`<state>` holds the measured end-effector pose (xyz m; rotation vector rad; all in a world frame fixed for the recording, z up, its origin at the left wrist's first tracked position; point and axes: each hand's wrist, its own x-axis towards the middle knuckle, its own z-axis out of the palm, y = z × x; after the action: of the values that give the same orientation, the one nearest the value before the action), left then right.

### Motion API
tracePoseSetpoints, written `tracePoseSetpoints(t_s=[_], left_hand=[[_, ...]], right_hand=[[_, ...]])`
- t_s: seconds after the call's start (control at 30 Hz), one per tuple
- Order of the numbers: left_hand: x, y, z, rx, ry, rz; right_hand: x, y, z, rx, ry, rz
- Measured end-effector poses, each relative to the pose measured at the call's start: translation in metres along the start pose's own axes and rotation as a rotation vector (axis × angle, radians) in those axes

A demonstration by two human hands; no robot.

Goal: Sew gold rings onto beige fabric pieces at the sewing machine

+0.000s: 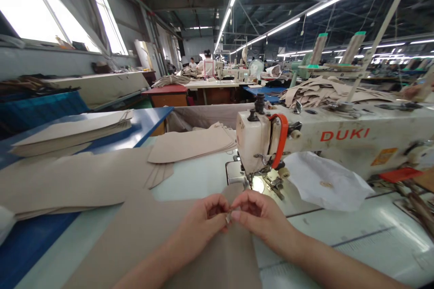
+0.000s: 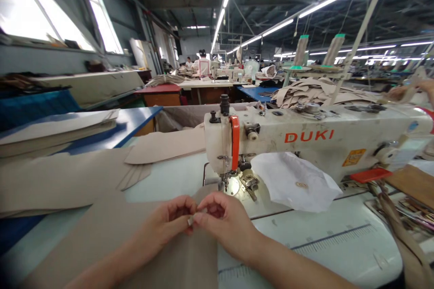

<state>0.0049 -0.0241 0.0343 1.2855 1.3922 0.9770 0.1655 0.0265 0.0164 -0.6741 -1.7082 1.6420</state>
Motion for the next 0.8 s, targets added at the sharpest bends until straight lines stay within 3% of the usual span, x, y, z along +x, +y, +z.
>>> tracePoseSetpoints(t_s=[0.13,0.23,0.5,0.8], left_hand=[[-0.0039,-0.0043,-0.0014,0.229,0.028,0.101],[-0.0047,-0.0082,-0.0018,0.279,0.058,0.102],[-0.0024,-0.0068,0.0036,-0.011,0.129,0.142],[-0.001,-0.0037,0.0062,-0.162,0.164,0.04]], right_hand=[[-0.0076,-0.0014,0.0008,-0.322,0.01,-0.13],[-0.0073,-0.0034,-0.0007,-0.352,0.025,-0.181],[-0.0032,-0.0037,0.0015,-0.221,0.13,-0.116],[-0.0015,0.0008,0.0056,-0.291,0.208,-0.099]])
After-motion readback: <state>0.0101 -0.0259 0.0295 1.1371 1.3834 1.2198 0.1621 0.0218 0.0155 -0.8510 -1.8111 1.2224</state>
